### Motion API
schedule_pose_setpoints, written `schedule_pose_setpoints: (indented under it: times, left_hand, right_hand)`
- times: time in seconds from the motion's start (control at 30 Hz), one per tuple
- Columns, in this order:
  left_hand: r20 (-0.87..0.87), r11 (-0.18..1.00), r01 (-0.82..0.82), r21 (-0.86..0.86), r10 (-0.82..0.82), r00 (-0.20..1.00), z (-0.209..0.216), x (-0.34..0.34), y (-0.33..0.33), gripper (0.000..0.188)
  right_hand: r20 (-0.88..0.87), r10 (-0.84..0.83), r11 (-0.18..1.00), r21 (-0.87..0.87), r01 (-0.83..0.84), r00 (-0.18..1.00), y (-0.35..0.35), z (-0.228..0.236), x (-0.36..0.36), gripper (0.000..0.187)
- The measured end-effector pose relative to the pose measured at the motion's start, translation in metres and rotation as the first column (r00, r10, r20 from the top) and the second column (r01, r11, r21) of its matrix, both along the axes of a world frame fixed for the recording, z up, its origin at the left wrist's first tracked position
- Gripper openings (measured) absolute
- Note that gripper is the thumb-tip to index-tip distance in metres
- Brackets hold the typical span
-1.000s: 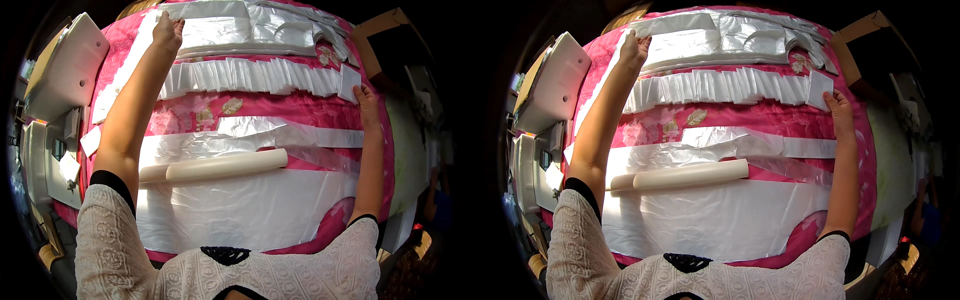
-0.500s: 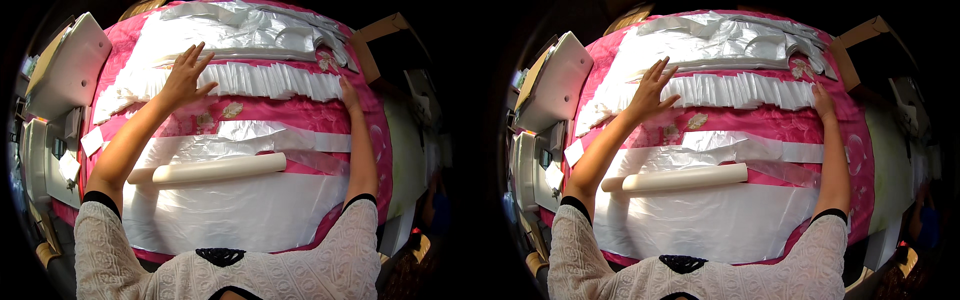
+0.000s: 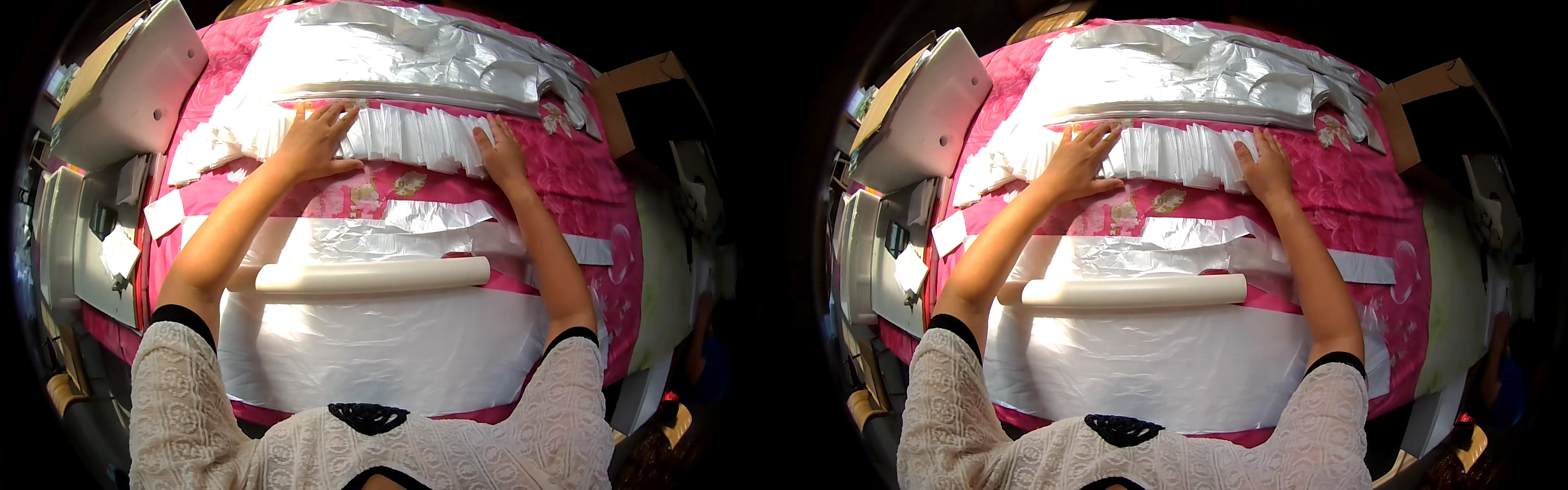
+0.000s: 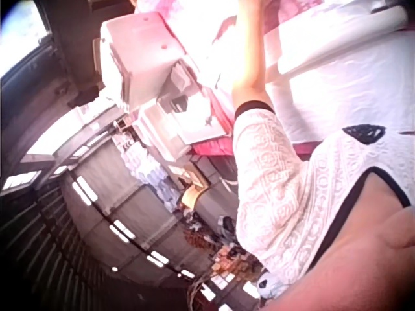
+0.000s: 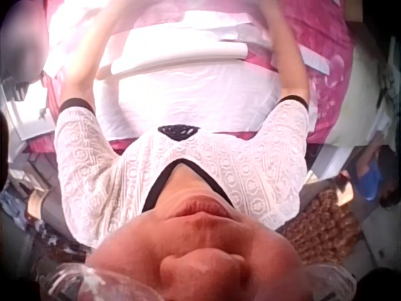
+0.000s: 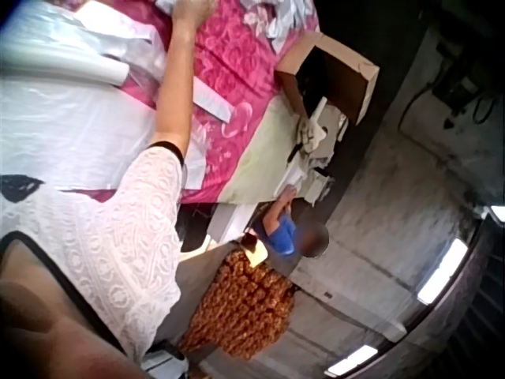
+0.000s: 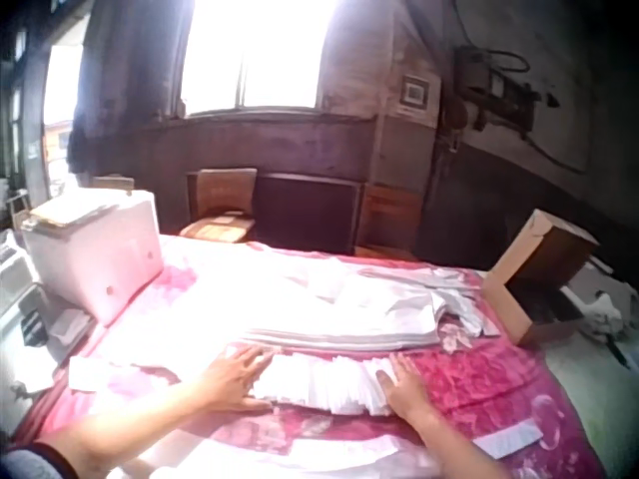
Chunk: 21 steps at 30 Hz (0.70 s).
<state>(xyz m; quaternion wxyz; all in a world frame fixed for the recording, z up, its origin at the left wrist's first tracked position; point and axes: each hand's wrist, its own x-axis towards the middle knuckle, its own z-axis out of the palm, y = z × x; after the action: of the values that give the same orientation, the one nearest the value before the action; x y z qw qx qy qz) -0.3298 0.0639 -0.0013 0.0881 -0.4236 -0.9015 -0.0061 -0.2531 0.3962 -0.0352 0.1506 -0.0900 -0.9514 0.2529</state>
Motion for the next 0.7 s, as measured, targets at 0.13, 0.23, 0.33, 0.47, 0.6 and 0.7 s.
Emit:
schedule_pose_setpoints:
  times: [0.13,0.23,0.33,0.47,0.6,0.7]
  left_hand:
    - [-0.015,0.998,-0.064,-0.030,0.063,0.998,0.005,0.002,-0.019,0.091]
    - [-0.049,0.997,-0.074,0.029,0.075,0.996,-0.003,-0.002,-0.041,0.090]
    - [-0.038,0.994,-0.102,0.030,0.103,0.994,-0.004,-0.004,-0.062,0.087]
    - [-0.023,0.990,-0.140,0.009,0.141,0.990,-0.002,-0.005,-0.085,0.086]
    - [-0.010,0.987,-0.161,0.026,0.161,0.987,0.000,-0.007,-0.099,0.085]
    - [-0.031,0.984,-0.178,-0.010,0.177,0.984,-0.005,-0.016,-0.113,0.085]
  right_hand:
    - [-0.009,0.048,0.998,0.039,-0.047,0.999,-0.042,0.000,-0.013,0.068]
    - [0.016,0.068,0.996,0.052,-0.069,0.998,-0.074,0.002,-0.023,0.068]
    - [0.017,0.099,0.993,0.058,-0.099,0.995,-0.102,0.005,-0.031,0.068]
    - [0.018,0.108,0.990,0.088,-0.109,0.994,-0.129,0.004,-0.039,0.067]
    - [0.032,0.099,0.991,0.088,-0.101,0.995,-0.148,0.003,-0.045,0.069]
    - [0.078,0.089,0.993,0.075,-0.095,0.993,-0.170,0.009,-0.049,0.070]
